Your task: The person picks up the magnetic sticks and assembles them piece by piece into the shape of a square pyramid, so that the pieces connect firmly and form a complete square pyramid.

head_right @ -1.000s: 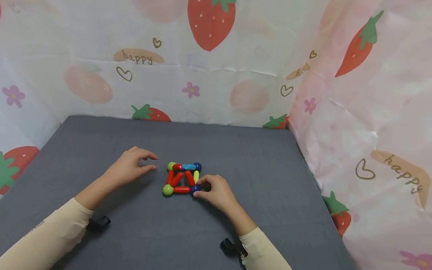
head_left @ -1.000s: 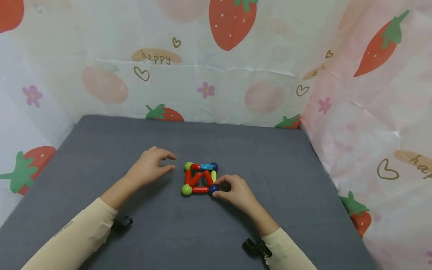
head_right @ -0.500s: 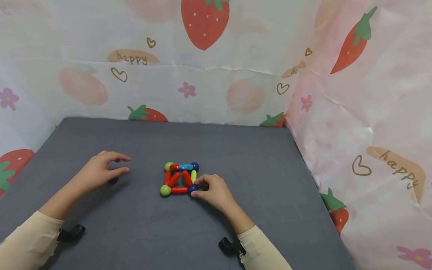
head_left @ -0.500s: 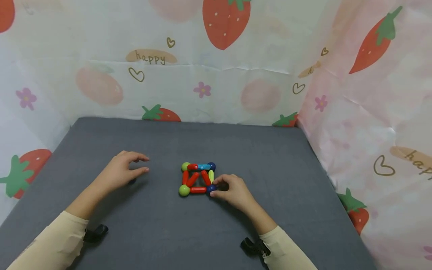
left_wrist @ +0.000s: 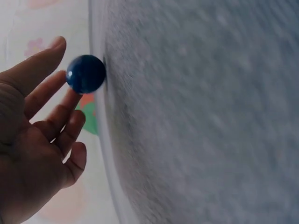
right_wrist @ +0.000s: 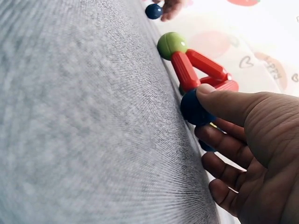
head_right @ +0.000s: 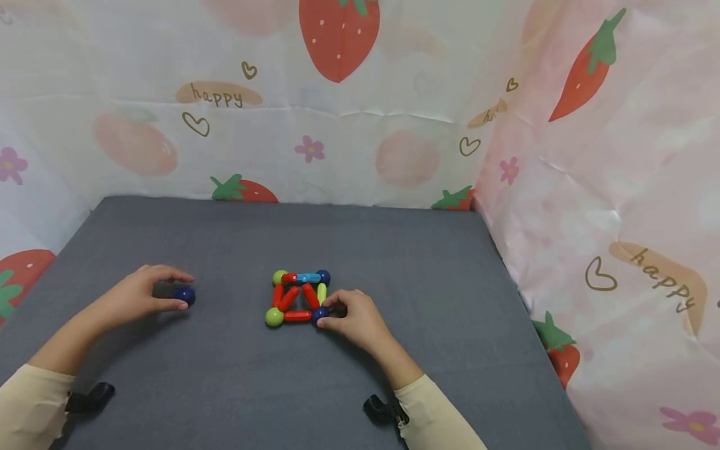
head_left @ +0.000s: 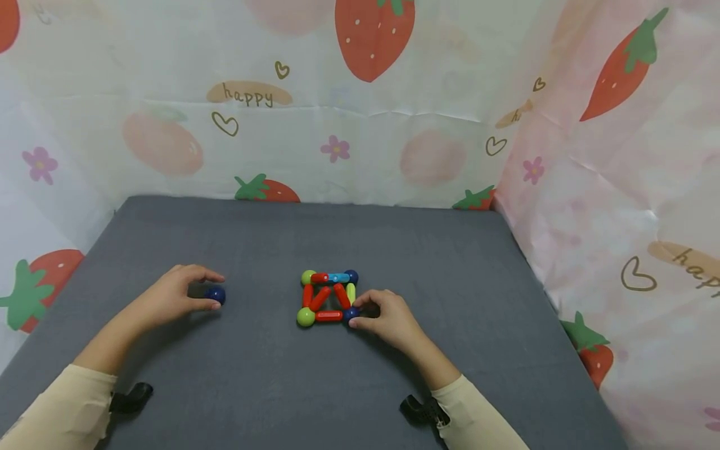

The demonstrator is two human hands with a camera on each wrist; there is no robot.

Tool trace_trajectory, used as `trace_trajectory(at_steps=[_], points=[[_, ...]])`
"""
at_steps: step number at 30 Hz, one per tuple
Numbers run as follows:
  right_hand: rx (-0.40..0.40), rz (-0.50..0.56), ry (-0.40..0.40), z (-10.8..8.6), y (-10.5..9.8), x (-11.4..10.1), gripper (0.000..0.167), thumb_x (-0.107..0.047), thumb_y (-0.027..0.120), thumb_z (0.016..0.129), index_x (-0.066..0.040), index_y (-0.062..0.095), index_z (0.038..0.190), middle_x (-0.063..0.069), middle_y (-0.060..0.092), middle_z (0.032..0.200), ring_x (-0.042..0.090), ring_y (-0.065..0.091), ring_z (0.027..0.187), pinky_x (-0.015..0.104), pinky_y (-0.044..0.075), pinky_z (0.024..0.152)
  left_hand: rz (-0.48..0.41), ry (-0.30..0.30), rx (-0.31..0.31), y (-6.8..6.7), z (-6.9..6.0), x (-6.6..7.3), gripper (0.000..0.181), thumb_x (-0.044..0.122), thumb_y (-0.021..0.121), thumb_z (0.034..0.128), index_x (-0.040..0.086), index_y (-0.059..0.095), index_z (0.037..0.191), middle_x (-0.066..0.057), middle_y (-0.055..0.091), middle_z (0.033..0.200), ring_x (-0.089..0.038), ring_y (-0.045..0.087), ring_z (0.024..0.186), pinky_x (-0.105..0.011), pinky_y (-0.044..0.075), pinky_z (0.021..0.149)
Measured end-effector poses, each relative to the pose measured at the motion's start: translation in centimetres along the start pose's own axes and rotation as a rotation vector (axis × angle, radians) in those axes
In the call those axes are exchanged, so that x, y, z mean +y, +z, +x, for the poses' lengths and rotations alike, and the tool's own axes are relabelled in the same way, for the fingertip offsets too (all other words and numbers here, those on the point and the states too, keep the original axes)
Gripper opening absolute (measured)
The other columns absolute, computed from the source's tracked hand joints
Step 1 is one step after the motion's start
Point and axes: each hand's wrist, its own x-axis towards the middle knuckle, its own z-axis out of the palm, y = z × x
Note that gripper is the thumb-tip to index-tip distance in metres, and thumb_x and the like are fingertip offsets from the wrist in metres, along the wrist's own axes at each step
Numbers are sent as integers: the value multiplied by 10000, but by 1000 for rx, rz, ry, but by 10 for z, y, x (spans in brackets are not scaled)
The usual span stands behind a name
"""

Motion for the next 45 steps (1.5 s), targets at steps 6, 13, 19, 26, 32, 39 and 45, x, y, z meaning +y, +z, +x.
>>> trace_trajectory(at_steps=[6, 13, 19, 26, 32, 39, 45], points=[[0, -2, -11, -1, 0, -2, 301, -356, 886, 808, -251, 756, 1058, -96, 682, 1003, 112, 574, 941, 349, 492, 840, -14, -26, -44, 0, -2, -8, 498, 300, 865, 837, 71, 707, 1250, -190, 670, 1282, -429, 565, 1240, -639, 420, 1019], [4, 5, -7, 1, 1, -3, 295, -353, 890, 805, -254, 759, 1051, -98, 680, 994, 111, 568, 932, 341, 487, 830, -33, -74, -58, 0, -2, -10, 482, 302, 849, 852, 81, 701, 1255, -207, 657, 1303, -438, 576, 1241, -638, 431, 1015], [2, 1, -6, 2, 2, -3, 293, -358, 888, 806, -258, 757, 1048, -99, 680, 994, 116, 566, 929, 344, 483, 835, -1, -79, -57, 2, -1, -12, 444, 295, 834, 868, 75, 707, 1232, -199, 692, 1264, -441, 594, 1236, -631, 436, 1008], [0, 7, -15, 0, 0, -5, 292, -372, 880, 812, -256, 754, 1048, -83, 695, 1009, 130, 575, 946, 366, 483, 845, 28, -86, -35, -2, 4, -4, 426, 333, 812, 891, 72, 711, 1211, -146, 730, 1178, -389, 646, 1150, -587, 487, 934], [0, -2, -11, -1, 0, -4, 297, -377, 871, 822, -255, 753, 1065, -94, 692, 1019, 121, 577, 950, 359, 490, 845, 27, -99, -26, -10, 13, 13, 418, 349, 792, 910, 114, 698, 1243, -116, 686, 1173, -329, 605, 1123, -552, 482, 902], [3, 4, 4, -1, 0, -2, 289, -362, 879, 815, -264, 753, 1056, -90, 688, 1008, 122, 574, 942, 349, 489, 834, 7, -104, -19, -14, 25, 40, 416, 360, 783, 917, 158, 686, 1269, -94, 644, 1164, -321, 549, 1129, -488, 454, 876], [3, 15, 5, -1, -1, -1, 289, -349, 882, 814, -262, 754, 1058, -69, 685, 1009, 131, 576, 944, 355, 489, 840, -21, -76, -11, -9, 36, 62, 430, 386, 783, 916, 157, 679, 1265, -95, 630, 1161, -298, 531, 1124, -487, 448, 891]])
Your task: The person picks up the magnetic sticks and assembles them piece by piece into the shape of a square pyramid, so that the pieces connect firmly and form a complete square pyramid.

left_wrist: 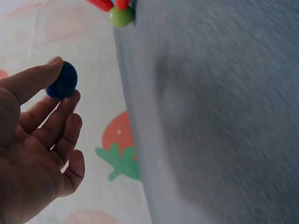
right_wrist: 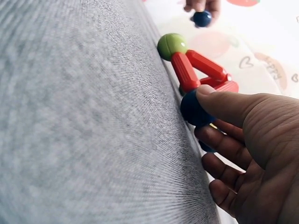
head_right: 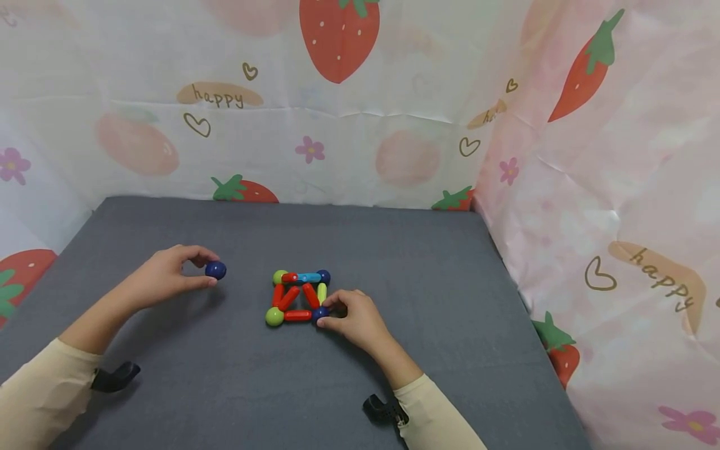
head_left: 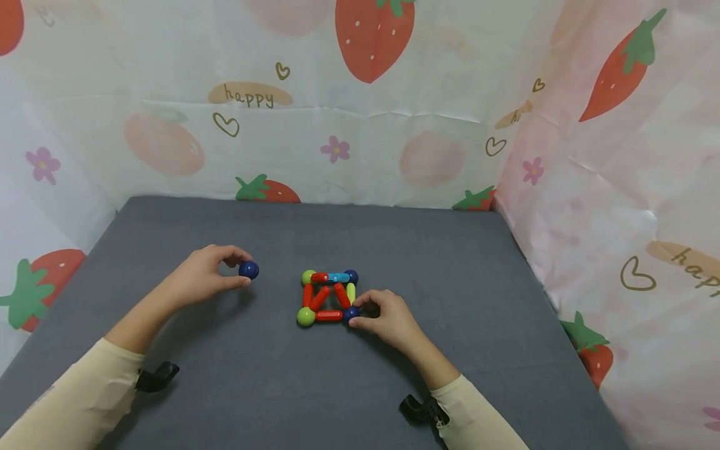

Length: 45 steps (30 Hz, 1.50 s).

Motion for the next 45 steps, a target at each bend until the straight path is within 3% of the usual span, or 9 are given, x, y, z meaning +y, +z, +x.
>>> trace_trajectory(at_steps=[24, 36, 45], points=[[12, -14, -15, 2, -2, 0, 287, -357, 883, 810, -261, 756, 1049, -94, 688, 992, 114, 564, 919, 351, 486, 831, -34, 144, -25, 29, 46, 78, 372, 283, 836, 877, 190, 703, 1212, -33, 634, 1123, -231, 520, 1083, -447, 463, 895], [4, -13, -10, 3, 1, 2, 288, -375, 883, 809, -268, 757, 1045, -106, 680, 984, 119, 565, 911, 349, 481, 827, -58, 182, -54, 48, 60, 87, 357, 274, 829, 882, 200, 725, 1216, 3, 670, 1116, -233, 548, 1071, -434, 475, 896], [9, -13, -17, 1, 1, 2, 289, -380, 878, 813, -263, 757, 1049, -100, 686, 992, 126, 564, 910, 355, 479, 823, -53, 206, -90, 58, 67, 90, 366, 259, 825, 889, 187, 724, 1233, -1, 670, 1122, -304, 573, 1123, -456, 486, 929]])
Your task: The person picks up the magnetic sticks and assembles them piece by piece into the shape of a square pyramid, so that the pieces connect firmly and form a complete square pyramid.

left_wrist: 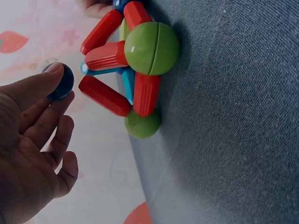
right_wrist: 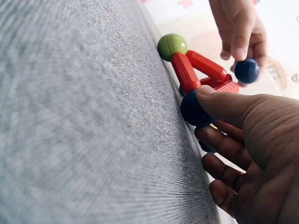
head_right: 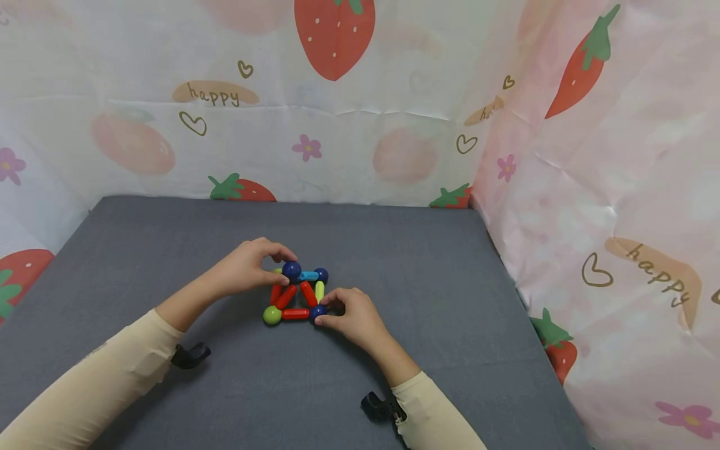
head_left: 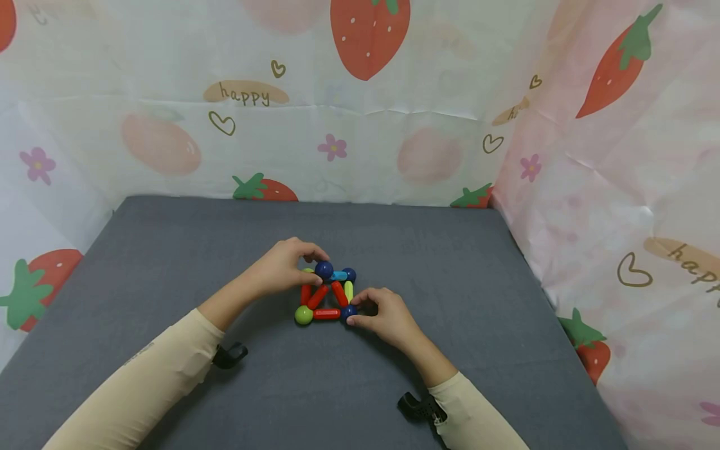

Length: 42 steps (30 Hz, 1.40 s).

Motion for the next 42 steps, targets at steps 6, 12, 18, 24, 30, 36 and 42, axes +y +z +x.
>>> trace_trajectory(at_steps=[6, 12, 18, 24, 30, 36, 42], points=[[2, 6, -2, 0, 0, -1, 293, -366, 883, 811, -244, 759, 1047, -95, 687, 989, 134, 570, 915, 352, 480, 823, 2, -10, -19, 5, 4, -2, 371, 270, 828, 885, 202, 726, 1235, 10, 667, 1111, -299, 570, 1129, -446, 497, 916], [3, 8, 3, 0, 0, -1, 291, -364, 885, 808, -247, 758, 1043, -94, 681, 985, 127, 567, 912, 355, 478, 821, 14, -10, -33, 7, 6, -2, 363, 278, 826, 886, 217, 730, 1231, 23, 665, 1106, -257, 562, 1109, -428, 504, 896], [4, 3, 5, 1, 0, 0, 288, -364, 884, 809, -253, 758, 1044, -96, 686, 985, 128, 565, 914, 360, 474, 826, 25, 4, -51, 10, 6, 0, 349, 265, 820, 894, 214, 736, 1229, 31, 670, 1100, -235, 546, 1095, -412, 506, 875], [-2, 0, 7, 0, 1, -1, 285, -371, 880, 814, -260, 758, 1046, -99, 688, 990, 130, 567, 920, 356, 475, 834, 23, -7, -47, 11, 6, 1, 342, 268, 819, 894, 228, 739, 1225, 46, 661, 1091, -211, 546, 1090, -398, 510, 876], [1, 6, -6, 0, -1, -1, 290, -374, 877, 816, -256, 759, 1054, -103, 693, 995, 123, 569, 928, 358, 481, 839, 18, -15, -49, 11, 6, 0, 357, 272, 809, 904, 222, 736, 1249, 37, 670, 1118, -224, 539, 1090, -400, 499, 875], [11, -9, -18, 1, -1, -1, 293, -365, 884, 809, -252, 760, 1050, -117, 698, 985, 117, 572, 930, 343, 488, 837, 26, -20, -43, 11, 5, 1, 366, 268, 812, 901, 215, 736, 1256, 38, 680, 1123, -232, 536, 1081, -390, 495, 862], [14, -25, -41, -1, -1, -3, 294, -360, 880, 814, -238, 761, 1053, -98, 714, 995, 136, 581, 936, 351, 491, 834, 30, -17, -22, 14, 0, 4, 367, 245, 808, 906, 203, 733, 1262, 13, 675, 1126, -238, 534, 1083, -397, 494, 866]])
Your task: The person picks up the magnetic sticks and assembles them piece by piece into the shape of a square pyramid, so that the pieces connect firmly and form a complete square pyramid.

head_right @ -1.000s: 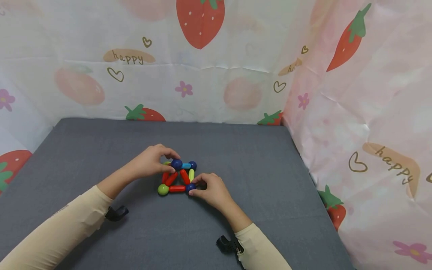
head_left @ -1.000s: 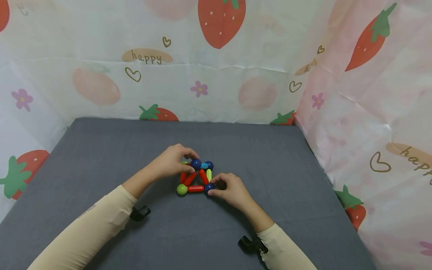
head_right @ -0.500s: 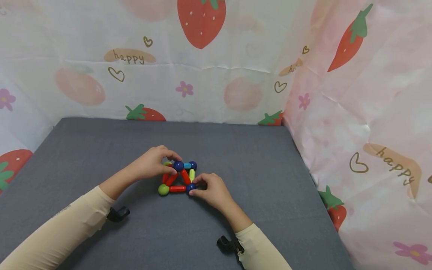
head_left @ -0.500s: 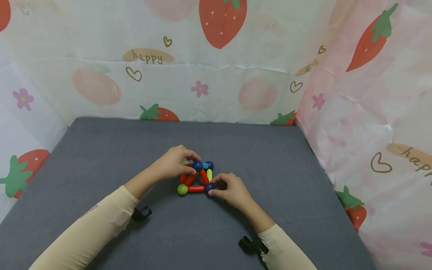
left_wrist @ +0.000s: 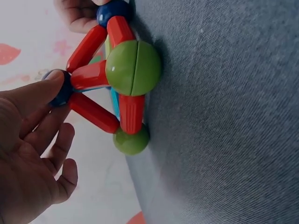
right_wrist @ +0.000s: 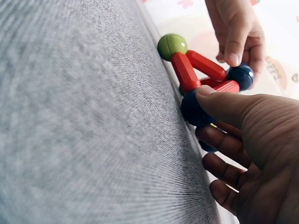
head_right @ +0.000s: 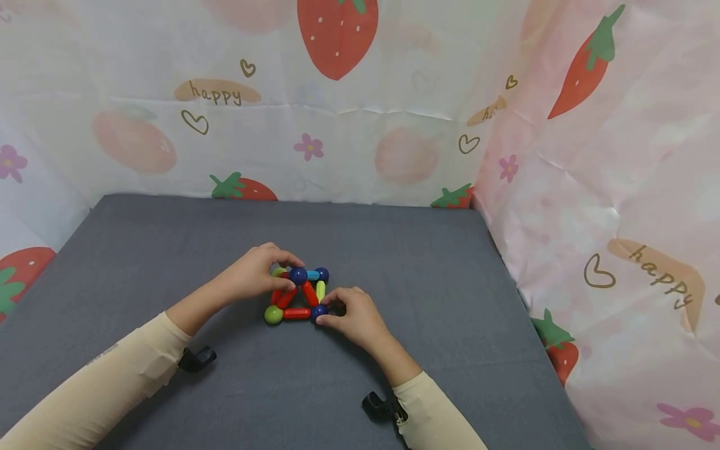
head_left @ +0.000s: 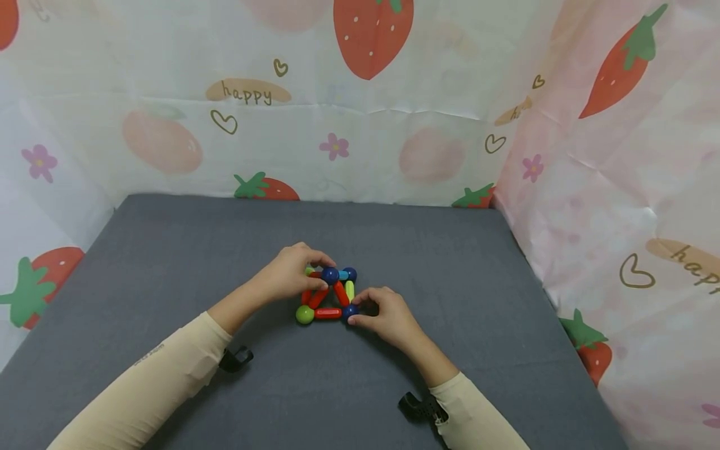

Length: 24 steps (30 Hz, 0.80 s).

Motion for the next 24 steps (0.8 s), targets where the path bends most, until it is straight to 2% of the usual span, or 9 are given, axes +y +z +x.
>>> trace_trajectory(at_steps=[9, 15, 18, 24], points=[[1, -14, 10, 1, 1, 1, 304, -369, 884, 809, -241, 761, 1055, -109, 713, 1001, 116, 568, 930, 342, 482, 843, -35, 0, 74, 7, -8, 0, 382, 234, 809, 904, 189, 722, 1273, 27, 710, 1178, -235, 541, 1115, -444, 490, 925], [9, -15, 1, 0, 1, 0, 294, -364, 885, 808, -249, 761, 1049, -103, 717, 1003, 119, 569, 929, 350, 481, 841, -74, -66, 133, 8, -21, -3, 341, 263, 807, 905, 171, 718, 1221, -15, 699, 1166, -250, 561, 1102, -453, 496, 930], [13, -9, -1, -1, 0, -1, 288, -353, 886, 809, -247, 762, 1047, -94, 716, 1004, 121, 569, 931, 358, 483, 844, -98, -105, 120, 11, -23, -7, 301, 287, 807, 904, 176, 717, 1169, 0, 705, 1112, -221, 599, 1040, -429, 520, 901], [12, -5, -1, -3, 0, -3, 289, -344, 886, 810, -241, 759, 1048, -89, 710, 1009, 117, 567, 937, 364, 488, 855, -166, -153, 50, 20, -27, -14, 281, 295, 812, 899, 143, 708, 1112, 24, 723, 1015, -142, 651, 927, -375, 557, 855]])
